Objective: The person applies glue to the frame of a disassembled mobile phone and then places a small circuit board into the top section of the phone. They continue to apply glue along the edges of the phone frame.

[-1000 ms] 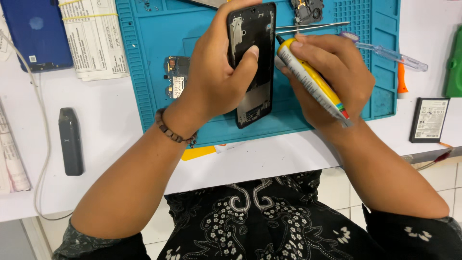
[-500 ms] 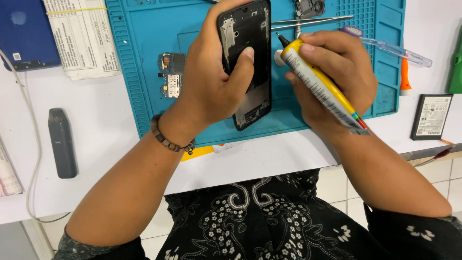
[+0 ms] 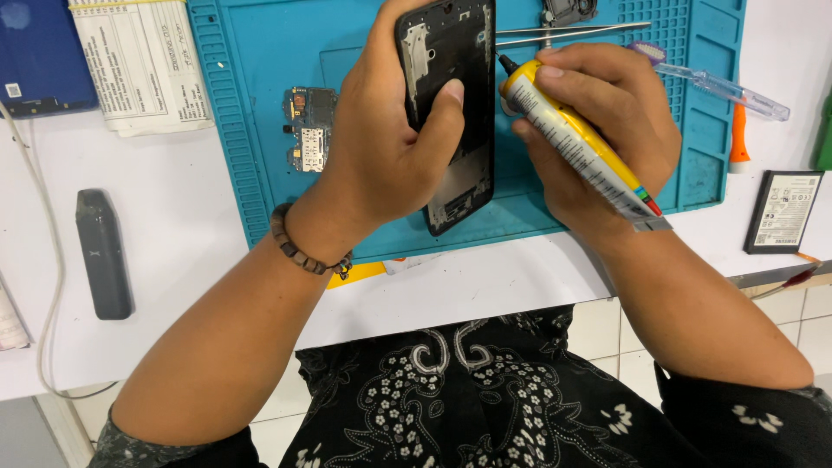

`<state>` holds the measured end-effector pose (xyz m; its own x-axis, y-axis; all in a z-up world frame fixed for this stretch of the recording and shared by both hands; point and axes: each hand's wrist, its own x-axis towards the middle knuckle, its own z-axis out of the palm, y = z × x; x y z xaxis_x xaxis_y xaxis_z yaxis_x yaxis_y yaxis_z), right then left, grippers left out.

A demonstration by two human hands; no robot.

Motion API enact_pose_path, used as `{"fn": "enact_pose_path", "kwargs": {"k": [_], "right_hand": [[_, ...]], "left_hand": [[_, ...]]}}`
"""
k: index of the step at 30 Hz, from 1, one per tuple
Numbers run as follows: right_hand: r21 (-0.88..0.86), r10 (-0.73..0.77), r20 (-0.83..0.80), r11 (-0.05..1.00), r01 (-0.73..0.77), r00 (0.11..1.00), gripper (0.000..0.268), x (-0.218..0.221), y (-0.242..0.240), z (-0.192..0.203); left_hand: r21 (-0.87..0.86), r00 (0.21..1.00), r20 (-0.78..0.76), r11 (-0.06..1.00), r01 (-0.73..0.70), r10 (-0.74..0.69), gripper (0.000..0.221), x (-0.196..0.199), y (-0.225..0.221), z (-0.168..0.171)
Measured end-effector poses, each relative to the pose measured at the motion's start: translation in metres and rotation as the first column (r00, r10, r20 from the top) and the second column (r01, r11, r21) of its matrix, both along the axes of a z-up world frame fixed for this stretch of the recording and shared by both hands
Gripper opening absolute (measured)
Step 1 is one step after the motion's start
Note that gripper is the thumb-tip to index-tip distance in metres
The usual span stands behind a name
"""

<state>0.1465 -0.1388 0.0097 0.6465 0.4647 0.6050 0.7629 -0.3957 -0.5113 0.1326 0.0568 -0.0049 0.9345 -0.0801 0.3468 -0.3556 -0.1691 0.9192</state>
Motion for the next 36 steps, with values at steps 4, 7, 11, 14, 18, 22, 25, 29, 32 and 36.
{"fn": "enact_pose_path", "kwargs": {"k": [4, 7, 11, 14, 18, 22, 25, 29, 32, 36], "right_hand": [[0.000, 0.001, 0.011, 1.000, -0.001, 1.000, 0.021, 0.0007, -0.0003, -0.0007], [-0.004, 0.013, 0.000, 1.000, -0.013, 1.000, 0.021, 0.0007, -0.0006, 0.0008], [-0.009, 0.007, 0.010, 1.000, -0.007, 1.000, 0.018, 0.0001, -0.0006, 0.0004], [-0.024, 0.004, 0.008, 1.000, -0.004, 1.000, 0.016, -0.0011, 0.0019, 0.0032], [-0.023, -0.016, 0.018, 1.000, 0.016, 1.000, 0.017, -0.0015, 0.0008, 0.0015], [-0.008, -0.011, 0.027, 1.000, 0.012, 1.000, 0.020, -0.0024, -0.0006, -0.0004], [-0.004, -0.001, 0.017, 1.000, 0.001, 1.000, 0.021, -0.0022, -0.0004, -0.0003], [0.014, 0.030, 0.082, 0.999, -0.031, 0.996, 0.020, 0.0022, -0.0013, -0.0042], [0.006, 0.001, 0.007, 1.000, -0.001, 1.000, 0.021, -0.0012, -0.0014, -0.0019], [-0.002, -0.004, 0.023, 1.000, 0.004, 1.000, 0.021, 0.0000, -0.0019, -0.0015]], "left_hand": [[0.008, 1.000, -0.014, 1.000, -0.007, 0.007, 0.027, -0.0003, -0.0005, 0.0012], [0.023, 1.000, -0.010, 1.000, -0.018, 0.018, 0.025, 0.0000, -0.0005, 0.0014], [0.030, 1.000, -0.021, 0.999, -0.020, 0.021, 0.026, -0.0005, -0.0009, 0.0005], [0.027, 1.000, -0.018, 1.000, -0.012, 0.012, 0.026, -0.0005, -0.0005, 0.0007], [0.018, 1.000, -0.009, 1.000, 0.003, -0.003, 0.026, -0.0018, -0.0005, 0.0027], [0.001, 1.000, -0.001, 1.000, -0.008, 0.008, 0.024, -0.0014, 0.0000, 0.0020], [-0.001, 1.000, -0.003, 1.000, -0.006, 0.006, 0.025, -0.0011, -0.0006, 0.0024], [0.003, 1.000, -0.008, 1.000, -0.011, 0.011, 0.026, -0.0015, -0.0004, 0.0012], [0.000, 1.000, -0.012, 1.000, -0.006, 0.006, 0.026, -0.0011, -0.0006, 0.0003], [0.018, 1.000, -0.001, 1.000, -0.023, 0.023, 0.023, -0.0009, -0.0007, 0.0030]]}}
